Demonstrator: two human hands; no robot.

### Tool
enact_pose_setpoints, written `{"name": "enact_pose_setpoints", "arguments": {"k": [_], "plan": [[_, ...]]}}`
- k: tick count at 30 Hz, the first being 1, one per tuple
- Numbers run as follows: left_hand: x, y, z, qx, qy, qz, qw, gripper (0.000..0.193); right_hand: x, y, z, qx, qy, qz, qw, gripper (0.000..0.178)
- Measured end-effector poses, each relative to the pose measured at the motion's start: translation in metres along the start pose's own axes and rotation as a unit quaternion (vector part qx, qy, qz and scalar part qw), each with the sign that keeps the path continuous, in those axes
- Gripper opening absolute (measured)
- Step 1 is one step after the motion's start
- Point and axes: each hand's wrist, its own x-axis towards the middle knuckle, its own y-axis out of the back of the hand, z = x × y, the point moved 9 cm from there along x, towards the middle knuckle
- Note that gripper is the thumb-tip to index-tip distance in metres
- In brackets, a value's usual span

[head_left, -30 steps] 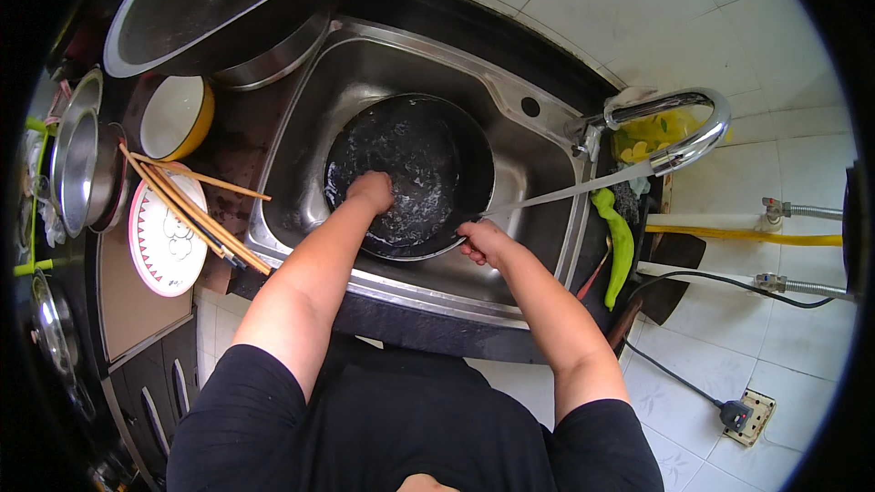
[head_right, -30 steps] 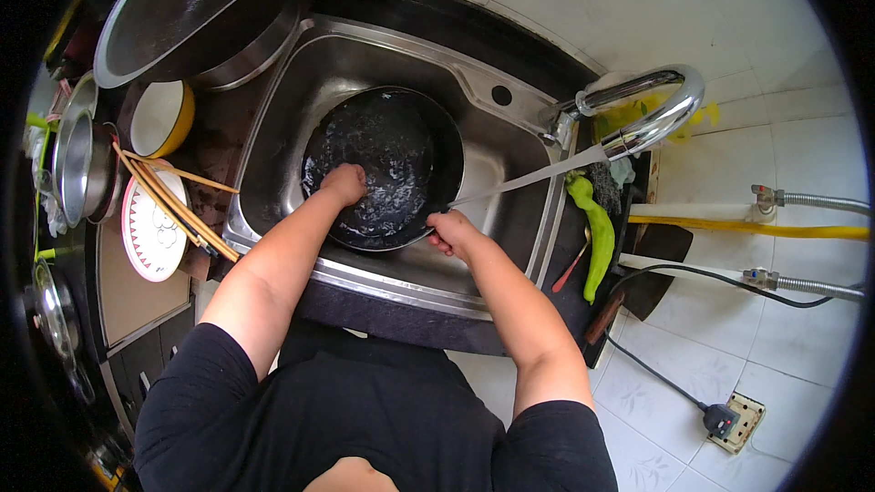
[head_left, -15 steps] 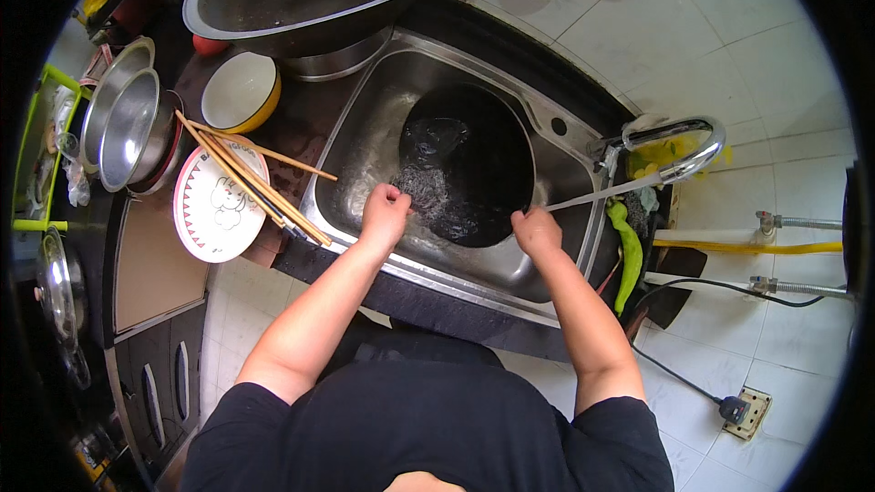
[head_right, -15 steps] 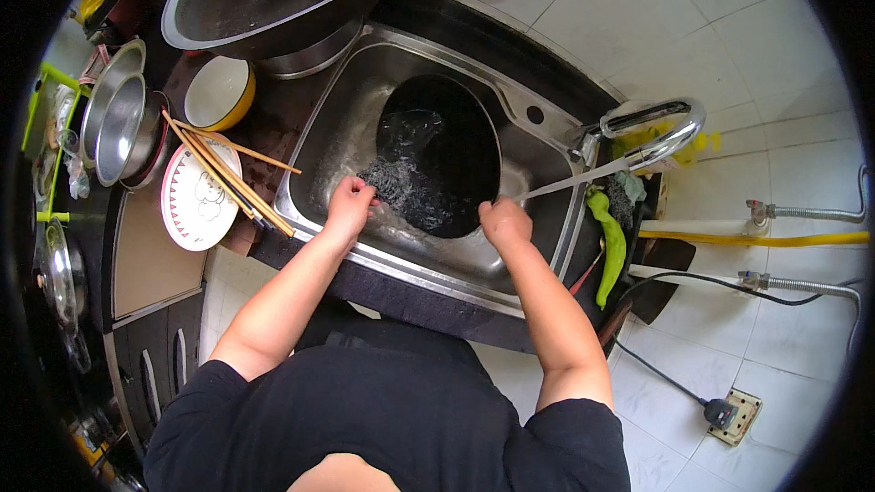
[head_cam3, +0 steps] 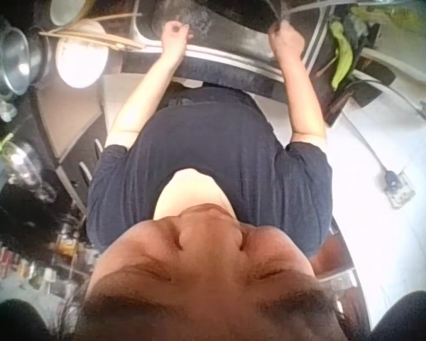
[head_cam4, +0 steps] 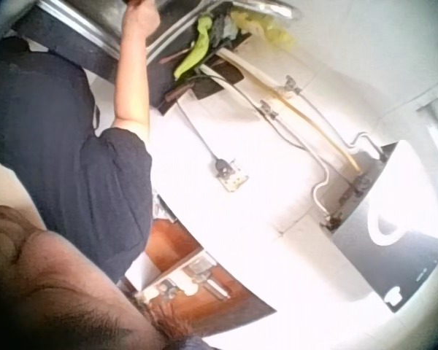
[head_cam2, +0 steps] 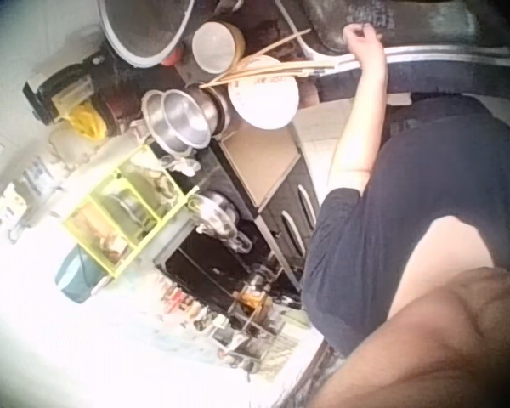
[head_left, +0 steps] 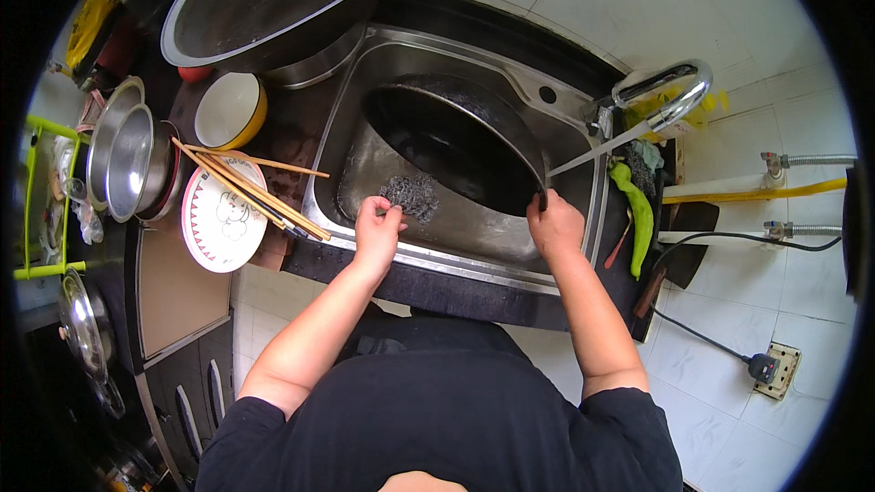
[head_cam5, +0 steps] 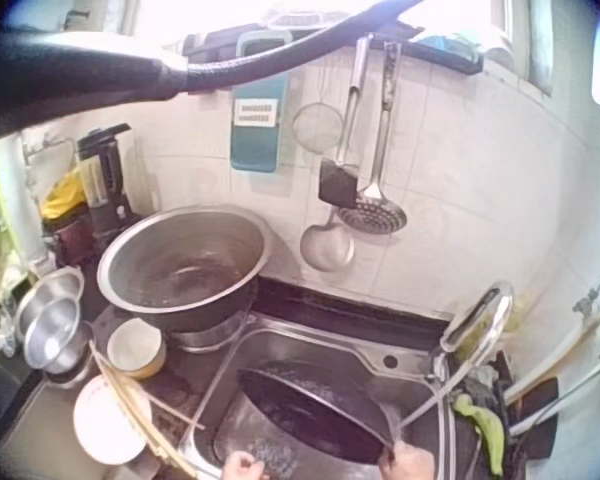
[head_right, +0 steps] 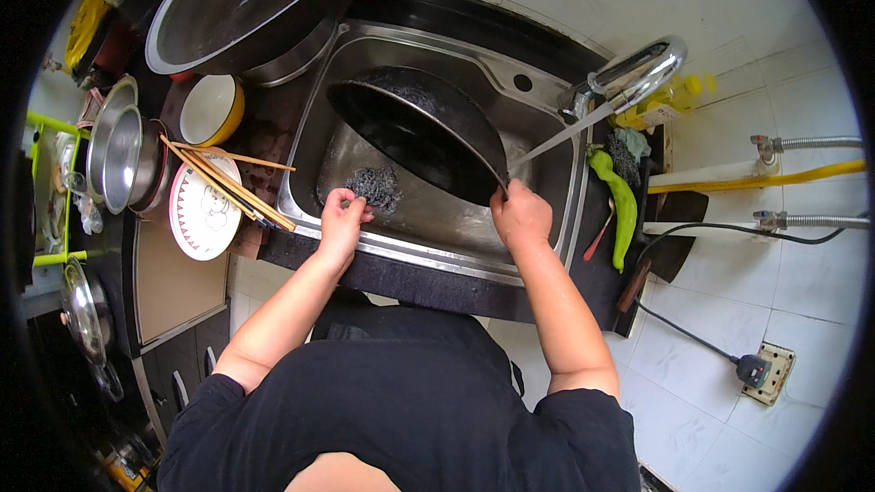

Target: The person washes a stack of dishes in a kitchen sink. They rinse and scrub a metal bowl, a small bowl, a plate, and chopsticks using a sponge and dish soap, then place the cleaned items on the counter.

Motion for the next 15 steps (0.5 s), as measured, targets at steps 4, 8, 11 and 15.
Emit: {"name": "enact_pose_setpoints", "arguments": {"k": [4, 8, 11, 15], "plan": [[0.004, -0.011, -0.002, 0.018, -0.002, -0.016, 1.0, 0.014, 0.004, -0.04, 0.015, 0.066, -0.056, -0.083, 0.993, 0.038], [0.025, -0.028, -0.025, 0.141, -0.038, -0.044, 0.988, 0.024, 0.014, -0.105, 0.034, 0.166, -0.096, -0.214, 0.958, 0.041], [0.026, -0.052, -0.029, 0.283, -0.063, -0.096, 0.952, 0.043, 0.01, -0.186, 0.058, 0.365, -0.147, -0.318, 0.863, 0.037], [0.016, -0.069, -0.017, 0.469, -0.069, -0.151, 0.868, 0.043, -0.001, -0.202, 0.067, 0.432, -0.221, -0.362, 0.796, 0.038]]}}
